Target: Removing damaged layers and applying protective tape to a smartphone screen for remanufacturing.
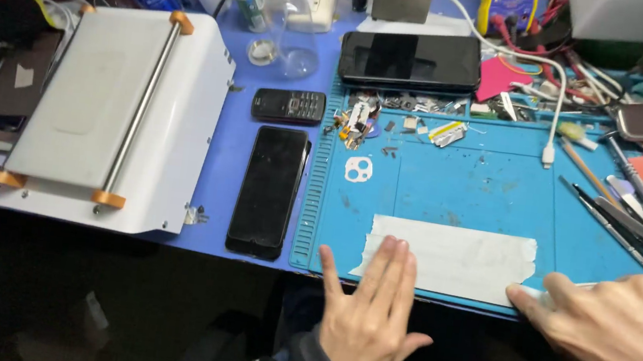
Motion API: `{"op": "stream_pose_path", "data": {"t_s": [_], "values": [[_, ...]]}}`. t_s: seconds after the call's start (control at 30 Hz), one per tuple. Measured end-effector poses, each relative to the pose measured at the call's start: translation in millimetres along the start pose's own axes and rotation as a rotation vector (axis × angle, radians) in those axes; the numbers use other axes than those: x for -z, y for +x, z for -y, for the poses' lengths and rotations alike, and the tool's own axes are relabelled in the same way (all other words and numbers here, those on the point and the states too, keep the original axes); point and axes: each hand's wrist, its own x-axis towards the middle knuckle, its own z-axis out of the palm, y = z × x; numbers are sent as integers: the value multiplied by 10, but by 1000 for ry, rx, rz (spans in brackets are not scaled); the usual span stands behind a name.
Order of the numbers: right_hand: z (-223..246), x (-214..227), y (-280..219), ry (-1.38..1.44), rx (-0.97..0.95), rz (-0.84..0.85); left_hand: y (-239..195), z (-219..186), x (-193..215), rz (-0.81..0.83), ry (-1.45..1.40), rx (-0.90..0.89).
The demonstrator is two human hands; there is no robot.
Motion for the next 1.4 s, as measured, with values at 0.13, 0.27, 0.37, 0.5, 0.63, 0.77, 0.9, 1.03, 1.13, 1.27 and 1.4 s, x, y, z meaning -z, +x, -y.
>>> {"op": "stream_pose_path", "data": {"t_s": [0.13, 0.27, 0.37, 0.5, 0.63, 0.77, 0.9, 1.03, 1.13, 1.27, 1.4], "values": [[-47, -52, 19, 42, 13, -52, 198, -387, -236, 20, -50, -72], [-71, -61, 20, 45, 50, -56, 272, -604, -364, -44, -70, -133], [-70, 79, -10, 39, 65, -3, 236, -477, -330, -95, -61, -163], [-41, 141, -30, 30, 45, 24, 124, -179, -156, -86, -45, -192], [-31, 174, -28, 31, 32, 47, 23, 101, 4, -56, -47, -162], [-22, 258, -29, 31, 32, 101, -116, 277, 72, -20, 5, -97], [-26, 284, -23, 9, 49, 123, -127, 274, 117, 7, 17, -68], [-48, 321, -11, 5, 84, 138, -34, 130, 85, 35, -2, -55], [-32, 335, -21, 30, 65, 152, 90, -73, -14, 55, -37, -71], [-39, 125, -2, 19, 77, -32, 245, -498, -277, 33, -85, -133], [-44, 207, -33, 58, 73, -56, 285, -556, -312, -18, -61, -165]]}}
